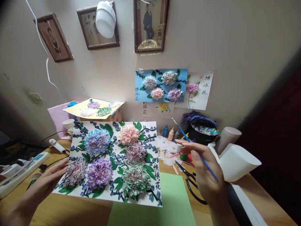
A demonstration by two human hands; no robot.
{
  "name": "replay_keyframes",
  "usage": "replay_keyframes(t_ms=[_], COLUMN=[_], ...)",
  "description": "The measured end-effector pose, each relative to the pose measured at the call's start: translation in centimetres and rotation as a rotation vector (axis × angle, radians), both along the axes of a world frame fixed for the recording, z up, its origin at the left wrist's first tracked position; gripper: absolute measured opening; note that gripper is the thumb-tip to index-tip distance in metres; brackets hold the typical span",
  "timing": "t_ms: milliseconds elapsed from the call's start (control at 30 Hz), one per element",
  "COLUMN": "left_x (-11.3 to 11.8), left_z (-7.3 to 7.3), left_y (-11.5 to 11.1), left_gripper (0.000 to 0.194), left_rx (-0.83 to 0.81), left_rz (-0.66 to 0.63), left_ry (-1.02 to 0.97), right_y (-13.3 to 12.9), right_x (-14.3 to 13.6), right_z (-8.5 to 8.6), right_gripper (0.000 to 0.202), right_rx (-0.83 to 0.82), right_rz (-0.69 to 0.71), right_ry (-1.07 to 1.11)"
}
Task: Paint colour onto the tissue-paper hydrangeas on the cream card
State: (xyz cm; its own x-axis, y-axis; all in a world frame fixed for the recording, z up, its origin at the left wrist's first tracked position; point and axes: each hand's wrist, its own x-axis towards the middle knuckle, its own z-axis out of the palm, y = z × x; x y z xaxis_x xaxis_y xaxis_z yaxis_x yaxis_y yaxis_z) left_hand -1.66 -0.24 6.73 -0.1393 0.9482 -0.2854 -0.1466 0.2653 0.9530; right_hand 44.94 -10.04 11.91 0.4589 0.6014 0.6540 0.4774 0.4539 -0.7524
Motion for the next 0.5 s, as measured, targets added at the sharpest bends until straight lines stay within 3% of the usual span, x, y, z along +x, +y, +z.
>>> replay_keyframes(t_ms=[200, 333, 500], left_x=[-0.5, -1.5, -2.0], left_z=[-0.8, -3.7, -7.6], left_y=[-0.3, -0.8, -1.2], left_gripper=[0.061, 0.057, 0.05], left_rx=[-0.072, -0.228, -0.401], left_rz=[-0.017, -0.093, -0.18], left_ry=[0.023, 0.024, -0.027], right_y=[0.6, 3.2, 7.5], right_x=[0.5, 0.3, 0.2], right_z=[-0.9, -2.6, -6.8], right_gripper=[0.025, 0.03, 0.041], right_rx=[0.002, -0.076, -0.296], right_rz=[0.006, 0.048, 0.128], right_ry=[-0.002, -0.208, -0.429])
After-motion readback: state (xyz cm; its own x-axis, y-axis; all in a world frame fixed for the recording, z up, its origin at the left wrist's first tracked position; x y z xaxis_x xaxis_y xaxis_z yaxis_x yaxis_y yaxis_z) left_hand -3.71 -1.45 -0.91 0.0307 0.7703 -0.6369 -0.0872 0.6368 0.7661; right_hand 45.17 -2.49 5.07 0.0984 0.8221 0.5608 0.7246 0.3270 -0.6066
